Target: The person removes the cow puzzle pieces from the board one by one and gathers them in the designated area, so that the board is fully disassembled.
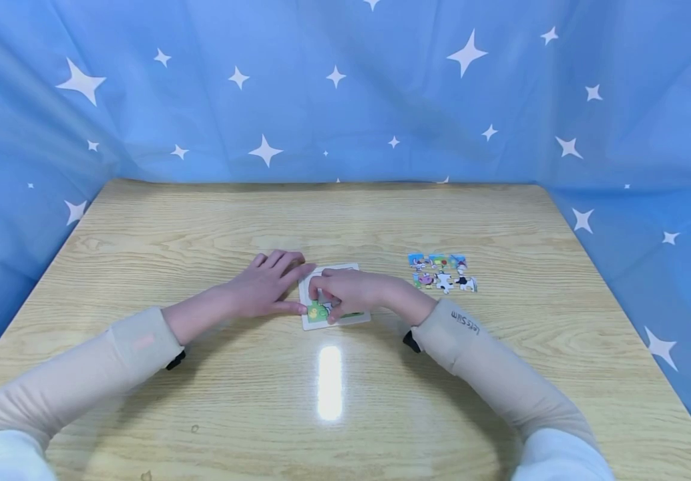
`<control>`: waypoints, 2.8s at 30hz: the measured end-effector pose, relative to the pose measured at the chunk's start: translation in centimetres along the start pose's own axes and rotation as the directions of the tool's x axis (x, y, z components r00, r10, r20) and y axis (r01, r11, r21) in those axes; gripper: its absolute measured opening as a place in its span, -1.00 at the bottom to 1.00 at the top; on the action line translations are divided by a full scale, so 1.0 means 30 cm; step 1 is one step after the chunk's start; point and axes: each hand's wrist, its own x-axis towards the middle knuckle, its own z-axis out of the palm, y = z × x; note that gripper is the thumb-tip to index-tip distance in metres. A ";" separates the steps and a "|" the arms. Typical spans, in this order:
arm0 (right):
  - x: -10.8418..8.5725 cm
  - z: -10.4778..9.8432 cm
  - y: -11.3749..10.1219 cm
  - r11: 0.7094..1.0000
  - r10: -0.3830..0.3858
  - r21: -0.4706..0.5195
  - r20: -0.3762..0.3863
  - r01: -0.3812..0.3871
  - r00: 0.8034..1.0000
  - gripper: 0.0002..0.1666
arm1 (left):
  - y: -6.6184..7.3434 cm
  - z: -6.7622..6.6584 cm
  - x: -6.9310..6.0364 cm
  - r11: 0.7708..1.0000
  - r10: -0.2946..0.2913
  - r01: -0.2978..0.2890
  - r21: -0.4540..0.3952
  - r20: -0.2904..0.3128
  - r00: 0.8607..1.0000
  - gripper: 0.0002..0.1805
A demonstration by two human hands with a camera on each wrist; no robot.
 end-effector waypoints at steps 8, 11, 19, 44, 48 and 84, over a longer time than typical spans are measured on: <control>-0.001 -0.006 -0.009 1.000 -0.002 -0.004 0.011 0.002 1.000 -0.55 | 0.003 -0.003 0.001 1.000 0.002 -0.002 0.005 -0.007 1.000 -0.04; -0.004 0.002 -0.005 1.000 -0.010 -0.009 -0.013 0.010 1.000 -0.54 | 0.003 -0.002 0.001 1.000 -0.002 0.002 0.001 -0.004 1.000 -0.04; -0.011 0.023 -0.003 0.996 -0.091 -0.016 -0.102 0.089 0.991 -0.49 | -0.001 0.002 0.000 1.000 0.000 0.000 -0.008 -0.015 1.000 -0.03; -0.054 0.069 -0.034 0.968 -0.243 -0.137 -0.311 0.209 0.919 -0.76 | 0.005 -0.002 -0.012 0.999 -0.025 0.025 -0.028 0.009 1.000 -0.05; -0.069 0.065 -0.027 0.969 -0.239 -0.138 -0.324 0.204 0.915 -0.79 | 0.004 -0.009 -0.012 0.999 -0.021 0.021 -0.028 0.006 1.000 -0.06; -0.287 -0.028 0.071 0.992 -0.093 -0.115 -0.357 0.055 0.929 -0.77 | 0.009 -0.014 -0.007 1.000 -0.004 0.004 -0.024 0.001 1.000 -0.07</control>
